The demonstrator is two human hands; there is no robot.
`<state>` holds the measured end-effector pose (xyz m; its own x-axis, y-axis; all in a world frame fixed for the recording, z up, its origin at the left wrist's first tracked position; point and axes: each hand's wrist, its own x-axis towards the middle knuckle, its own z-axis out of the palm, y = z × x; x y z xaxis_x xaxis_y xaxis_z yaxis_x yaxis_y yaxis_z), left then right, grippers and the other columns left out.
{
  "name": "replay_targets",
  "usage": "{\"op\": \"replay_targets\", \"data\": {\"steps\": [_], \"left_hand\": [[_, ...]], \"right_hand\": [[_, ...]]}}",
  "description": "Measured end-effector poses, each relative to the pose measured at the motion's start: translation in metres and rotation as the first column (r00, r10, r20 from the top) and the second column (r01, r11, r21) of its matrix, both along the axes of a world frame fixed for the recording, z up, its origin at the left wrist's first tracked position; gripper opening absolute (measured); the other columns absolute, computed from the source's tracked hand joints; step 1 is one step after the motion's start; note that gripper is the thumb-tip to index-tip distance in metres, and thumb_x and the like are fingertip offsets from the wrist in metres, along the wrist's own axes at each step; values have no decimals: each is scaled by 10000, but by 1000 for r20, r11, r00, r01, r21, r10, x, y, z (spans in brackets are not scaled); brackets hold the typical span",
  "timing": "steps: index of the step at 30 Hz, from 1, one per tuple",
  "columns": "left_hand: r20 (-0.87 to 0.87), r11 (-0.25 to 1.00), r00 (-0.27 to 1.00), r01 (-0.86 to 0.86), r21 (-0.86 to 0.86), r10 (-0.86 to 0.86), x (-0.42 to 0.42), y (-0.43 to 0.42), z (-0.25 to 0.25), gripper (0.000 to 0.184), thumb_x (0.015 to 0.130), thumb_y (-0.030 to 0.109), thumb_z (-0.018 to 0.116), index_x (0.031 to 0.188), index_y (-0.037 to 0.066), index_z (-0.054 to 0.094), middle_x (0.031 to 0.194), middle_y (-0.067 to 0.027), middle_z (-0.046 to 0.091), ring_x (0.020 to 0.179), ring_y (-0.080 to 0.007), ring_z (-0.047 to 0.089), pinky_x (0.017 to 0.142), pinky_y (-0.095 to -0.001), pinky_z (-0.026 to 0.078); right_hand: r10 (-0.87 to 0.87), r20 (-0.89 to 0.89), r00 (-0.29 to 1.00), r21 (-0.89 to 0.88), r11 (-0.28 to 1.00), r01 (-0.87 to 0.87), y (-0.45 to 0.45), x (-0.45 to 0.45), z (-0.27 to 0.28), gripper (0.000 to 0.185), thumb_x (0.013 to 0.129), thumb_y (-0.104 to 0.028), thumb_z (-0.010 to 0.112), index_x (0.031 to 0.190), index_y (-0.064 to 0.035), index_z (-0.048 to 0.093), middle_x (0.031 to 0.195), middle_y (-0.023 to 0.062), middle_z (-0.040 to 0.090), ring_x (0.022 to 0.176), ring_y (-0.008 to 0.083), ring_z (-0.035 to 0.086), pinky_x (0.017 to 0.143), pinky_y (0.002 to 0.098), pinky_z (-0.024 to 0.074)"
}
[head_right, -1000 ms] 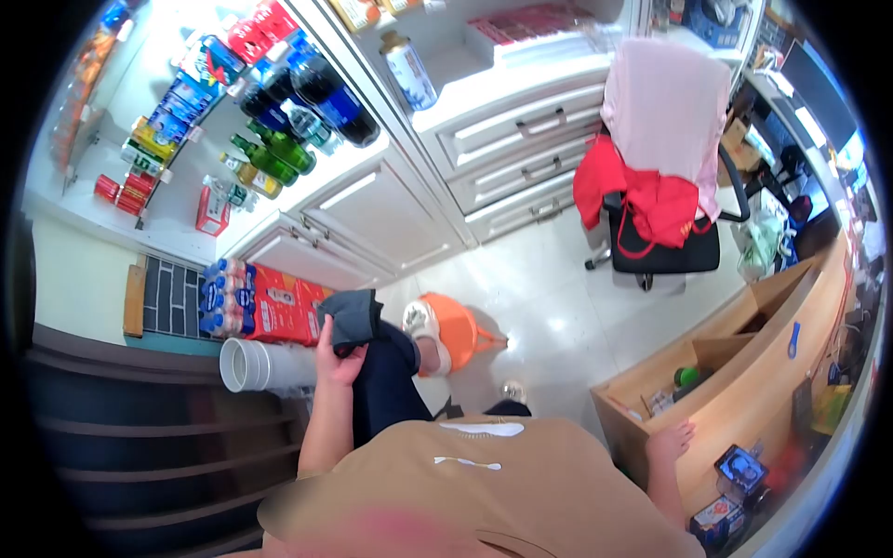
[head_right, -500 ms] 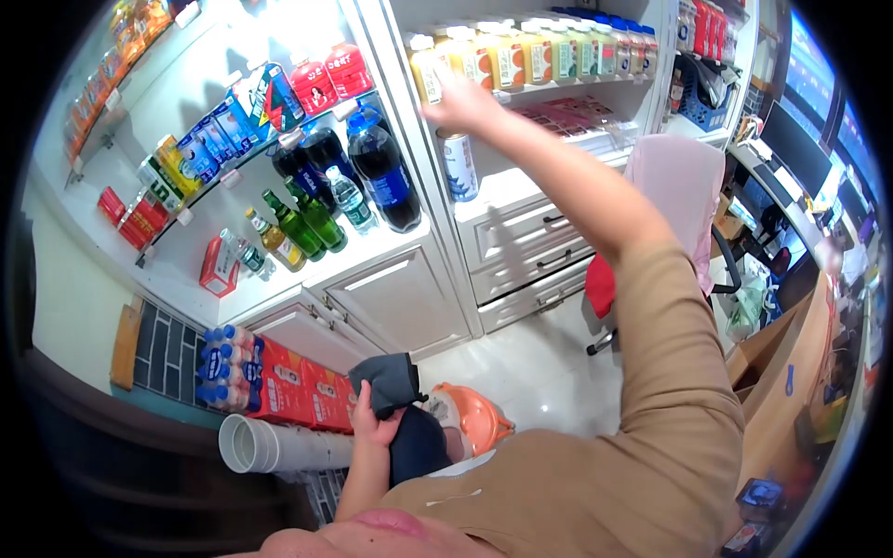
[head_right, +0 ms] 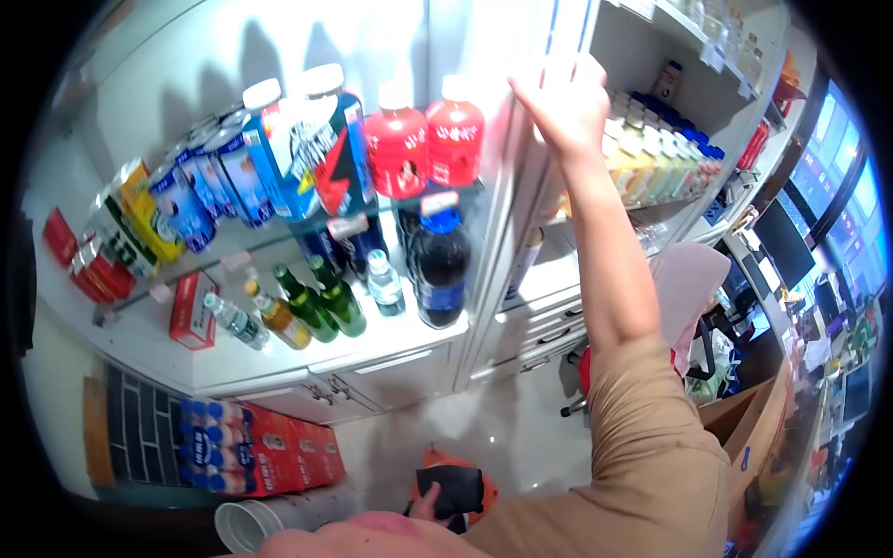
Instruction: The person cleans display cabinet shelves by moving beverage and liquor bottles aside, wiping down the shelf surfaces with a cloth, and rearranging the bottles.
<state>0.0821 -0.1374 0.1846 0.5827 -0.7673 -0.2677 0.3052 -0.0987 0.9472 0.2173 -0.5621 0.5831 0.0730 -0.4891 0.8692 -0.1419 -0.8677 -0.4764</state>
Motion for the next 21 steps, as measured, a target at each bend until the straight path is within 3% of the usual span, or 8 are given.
{"op": "replay_targets", "data": {"steps": [1,2,3,4,7,13,17,21], "left_hand": [[-42,997,999,35,69,-32,3,-2,9,390,874,160,605,1234,116,461,1150,-120,577,1037,-279,589,851,-450,507],[-543,997,839,-2,76,43,6,-14,15,400,875,150,595,1248,122,452,1152,-118,577,1028,-274,593,832,-442,516],[-862,971,446,-112,212,240,10,-26,21,410,876,140,584,1261,128,442,1154,-115,577,1019,-269,597,814,-434,524],[-906,955,307,-146,259,293,16,-28,27,411,876,140,583,1262,127,442,1154,-115,577,1018,-269,598,811,-433,525],[-925,958,274,-191,215,262,42,-26,38,414,877,139,581,1266,125,440,1153,-114,578,1015,-267,599,802,-431,526],[-916,937,270,-270,222,295,72,-20,67,420,877,137,576,1272,121,436,1150,-112,580,1009,-264,601,785,-427,529],[-907,921,273,-312,233,322,85,-14,81,424,878,136,573,1277,119,433,1149,-111,582,1005,-261,602,774,-424,531],[-896,909,299,-360,212,327,88,-4,100,427,878,135,570,1281,116,430,1147,-110,583,1001,-259,604,763,-421,533]], "right_hand": [[-19,5,1000,13,1000,18,3,-2,-1,647,617,-322,837,1089,21,557,1072,130,589,938,186,576,842,305,457],[-45,30,999,-4,999,45,5,0,0,689,622,-317,833,1134,31,531,1042,128,596,937,194,578,835,312,461],[-132,-4,991,-7,991,132,9,-2,2,667,630,-281,834,1128,32,520,1005,110,599,900,176,585,808,304,471],[-91,4,996,5,996,91,4,-2,0,663,628,-269,828,1124,23,499,979,117,601,861,196,598,787,308,482],[45,92,995,8,999,-46,1,4,-6,650,635,-214,818,1127,12,458,928,117,596,821,199,605,752,305,495],[111,50,993,87,990,-115,6,-1,0,694,630,-153,804,1166,29,402,944,114,584,821,215,597,741,322,494],[19,10,1000,74,997,-20,6,-1,-3,699,632,-132,795,1183,17,392,982,119,575,880,236,593,785,339,486],[56,-26,998,133,990,-52,12,-3,6,755,635,-128,798,1226,21,353,1003,141,587,903,273,608,793,363,490]]}}
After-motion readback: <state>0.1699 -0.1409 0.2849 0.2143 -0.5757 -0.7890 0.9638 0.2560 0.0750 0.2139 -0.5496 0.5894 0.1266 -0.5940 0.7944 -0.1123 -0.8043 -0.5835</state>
